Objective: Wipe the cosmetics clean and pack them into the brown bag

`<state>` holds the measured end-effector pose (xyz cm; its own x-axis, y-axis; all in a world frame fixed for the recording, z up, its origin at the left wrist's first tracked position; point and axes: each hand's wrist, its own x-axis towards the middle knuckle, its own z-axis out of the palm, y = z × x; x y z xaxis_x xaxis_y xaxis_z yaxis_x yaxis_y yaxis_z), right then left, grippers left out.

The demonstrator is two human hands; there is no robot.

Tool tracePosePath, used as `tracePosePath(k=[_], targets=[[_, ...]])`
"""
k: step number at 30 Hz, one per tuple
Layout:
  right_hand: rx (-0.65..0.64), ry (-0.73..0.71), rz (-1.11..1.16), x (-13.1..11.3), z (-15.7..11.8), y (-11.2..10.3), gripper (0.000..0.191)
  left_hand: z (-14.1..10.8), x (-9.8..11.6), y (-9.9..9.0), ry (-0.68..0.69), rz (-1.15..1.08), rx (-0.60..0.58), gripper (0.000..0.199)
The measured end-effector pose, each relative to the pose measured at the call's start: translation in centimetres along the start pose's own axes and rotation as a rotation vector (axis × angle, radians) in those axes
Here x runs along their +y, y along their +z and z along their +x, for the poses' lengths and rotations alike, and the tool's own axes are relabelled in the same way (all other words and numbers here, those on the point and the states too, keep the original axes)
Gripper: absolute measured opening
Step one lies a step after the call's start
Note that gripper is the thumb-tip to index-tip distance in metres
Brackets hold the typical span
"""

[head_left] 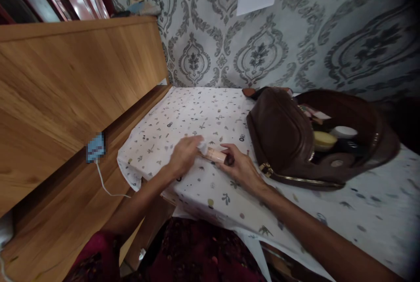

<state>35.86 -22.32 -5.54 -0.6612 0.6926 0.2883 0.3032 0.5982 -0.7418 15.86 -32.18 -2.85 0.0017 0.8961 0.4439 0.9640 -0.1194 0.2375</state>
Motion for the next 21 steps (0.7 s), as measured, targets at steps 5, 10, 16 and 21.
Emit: tracePosePath(k=[5, 10, 16, 21], targets=[[0.003, -0.021, 0.018, -0.1, -0.1, 0.0, 0.061, 1.3, 4.5, 0.9, 0.267, 0.068, -0.167, 0.036], [0.001, -0.039, 0.016, 0.1, 0.0, -0.1, 0.056, 2.3, 0.1, -0.3, 0.008, 0.061, -0.251, 0.033], [-0.014, -0.064, -0.048, 0.0, -0.1, -0.2, 0.021, 1.7, -6.1, -1.2, -0.212, -0.021, -0.176, 0.030], [0.060, -0.130, -0.064, -0.4, 0.0, -0.4, 0.016, 0.9, -4.0, -0.7, -0.224, -0.007, -0.059, 0.033]])
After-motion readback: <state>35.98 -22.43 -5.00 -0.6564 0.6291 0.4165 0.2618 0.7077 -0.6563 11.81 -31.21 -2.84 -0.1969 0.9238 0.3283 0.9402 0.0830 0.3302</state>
